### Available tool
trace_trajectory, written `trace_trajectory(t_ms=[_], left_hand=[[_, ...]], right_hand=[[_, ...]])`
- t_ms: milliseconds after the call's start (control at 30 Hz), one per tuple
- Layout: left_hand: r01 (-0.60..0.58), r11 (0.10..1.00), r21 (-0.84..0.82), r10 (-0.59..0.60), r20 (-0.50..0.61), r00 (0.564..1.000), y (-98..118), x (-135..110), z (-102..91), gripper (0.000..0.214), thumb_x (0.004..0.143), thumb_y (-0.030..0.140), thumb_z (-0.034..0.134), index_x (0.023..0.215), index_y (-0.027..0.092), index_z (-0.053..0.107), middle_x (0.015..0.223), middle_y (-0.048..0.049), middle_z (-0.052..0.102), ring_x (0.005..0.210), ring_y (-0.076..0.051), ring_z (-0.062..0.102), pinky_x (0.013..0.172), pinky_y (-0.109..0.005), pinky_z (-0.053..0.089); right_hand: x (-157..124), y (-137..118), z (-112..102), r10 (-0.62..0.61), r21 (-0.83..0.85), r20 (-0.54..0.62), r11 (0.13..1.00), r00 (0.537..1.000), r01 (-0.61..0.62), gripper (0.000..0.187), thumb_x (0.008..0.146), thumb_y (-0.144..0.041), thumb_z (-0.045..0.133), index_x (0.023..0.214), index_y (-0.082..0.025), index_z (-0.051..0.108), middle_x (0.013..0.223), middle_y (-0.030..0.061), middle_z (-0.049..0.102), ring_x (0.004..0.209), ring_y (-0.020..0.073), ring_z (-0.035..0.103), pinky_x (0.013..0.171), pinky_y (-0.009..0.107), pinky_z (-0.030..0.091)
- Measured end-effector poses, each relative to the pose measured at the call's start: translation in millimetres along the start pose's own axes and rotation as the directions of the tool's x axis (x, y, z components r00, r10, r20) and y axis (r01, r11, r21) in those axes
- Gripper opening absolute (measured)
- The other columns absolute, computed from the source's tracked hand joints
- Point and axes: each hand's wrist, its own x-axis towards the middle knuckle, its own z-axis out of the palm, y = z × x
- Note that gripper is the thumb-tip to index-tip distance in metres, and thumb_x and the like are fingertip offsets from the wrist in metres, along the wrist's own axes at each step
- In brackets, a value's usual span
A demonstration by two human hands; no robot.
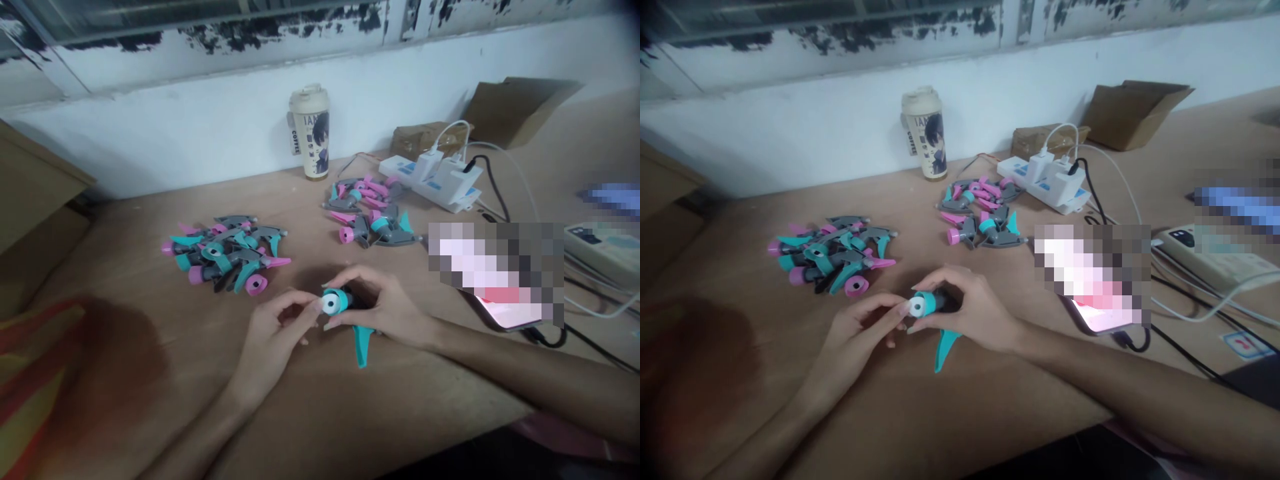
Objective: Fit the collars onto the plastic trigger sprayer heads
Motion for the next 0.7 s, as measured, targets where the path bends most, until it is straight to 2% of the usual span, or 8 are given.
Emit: trace_trajectory(t_ms=[100, 200, 367, 500, 633, 700], left_hand=[[-0.06, 0.993, 0.1, 0.064, -0.032, 0.997, -4.6, -2.7, 1.4, 0.02, 0.082, 0.034, 0.057, 0.075, 0.017, 0.064, 0.072, -0.0007, 0.059, 0.056, -0.01, 0.052, 0.049, -0.021, 0.045], [-0.149, 0.969, 0.198, 0.173, -0.112, 0.978, -10.5, -5.3, 4.5, 0.017, 0.081, 0.032, 0.06, 0.073, 0.018, 0.06, 0.069, 0.0005, 0.059, 0.06, -0.011, 0.053, 0.052, -0.02, 0.043], [-0.249, 0.939, 0.236, 0.293, -0.171, 0.941, -15.0, -7.1, 8.9, 0.009, 0.08, 0.025, 0.062, 0.077, 0.018, 0.057, 0.076, 0.0012, 0.056, 0.067, -0.01, 0.055, 0.057, -0.02, 0.045], [-0.312, 0.908, 0.28, 0.366, -0.166, 0.916, -15.0, -7.1, 8.1, 0.002, 0.081, 0.021, 0.061, 0.08, 0.02, 0.061, 0.081, 0.0006, 0.054, 0.071, -0.01, 0.055, 0.057, -0.018, 0.045], [-0.353, 0.868, 0.348, 0.414, -0.118, 0.903, -15.6, -6.9, 5.4, 0.009, 0.083, 0.019, 0.059, 0.085, 0.024, 0.067, 0.086, 0.0006, 0.056, 0.073, -0.009, 0.055, 0.061, -0.019, 0.045], [-0.348, 0.866, 0.358, 0.405, -0.096, 0.909, -16.1, -6.5, 4.5, 0.011, 0.084, 0.02, 0.059, 0.087, 0.026, 0.067, 0.086, 0.0011, 0.056, 0.072, -0.009, 0.055, 0.062, -0.019, 0.045]], right_hand=[[-0.7, -0.7, 1.3, 0.005, 0.047, 0.008, 0.999, 1.0, -0.005, 0.038, 0.061, -0.033, 0.079, 0.092, -0.022, 0.06, 0.092, 0.0004, 0.066, 0.086, 0.0146, 0.062, 0.078, 0.03, 0.05], [-0.3, -2.0, 1.6, 0.003, 0.054, 0.005, 0.999, 1.0, -0.004, 0.037, 0.06, -0.033, 0.079, 0.091, -0.023, 0.061, 0.091, 0.0001, 0.066, 0.084, 0.015, 0.062, 0.078, 0.031, 0.049], [0.1, -3.0, 1.8, -0.04, -0.014, -0.019, 0.999, 0.999, 0.039, 0.035, 0.059, -0.034, 0.08, 0.088, -0.024, 0.063, 0.087, -0.0002, 0.066, 0.082, 0.0162, 0.061, 0.081, 0.036, 0.047], [-0.6, -2.4, 1.8, -0.055, -0.04, -0.024, 0.998, 0.998, 0.054, 0.036, 0.059, -0.034, 0.08, 0.088, -0.025, 0.062, 0.087, -0.0005, 0.067, 0.082, 0.0162, 0.061, 0.083, 0.037, 0.046], [-0.6, -3.3, 1.8, -0.083, -0.096, -0.032, 0.992, 0.996, 0.079, 0.038, 0.057, -0.034, 0.081, 0.088, -0.025, 0.061, 0.088, -0.0015, 0.068, 0.083, 0.0165, 0.063, 0.094, 0.042, 0.041], [-0.6, -4.4, 1.7, -0.104, -0.136, -0.037, 0.986, 0.994, 0.098, 0.037, 0.057, -0.033, 0.081, 0.087, -0.025, 0.06, 0.087, -0.0023, 0.069, 0.082, 0.0162, 0.064, 0.098, 0.044, 0.036]])
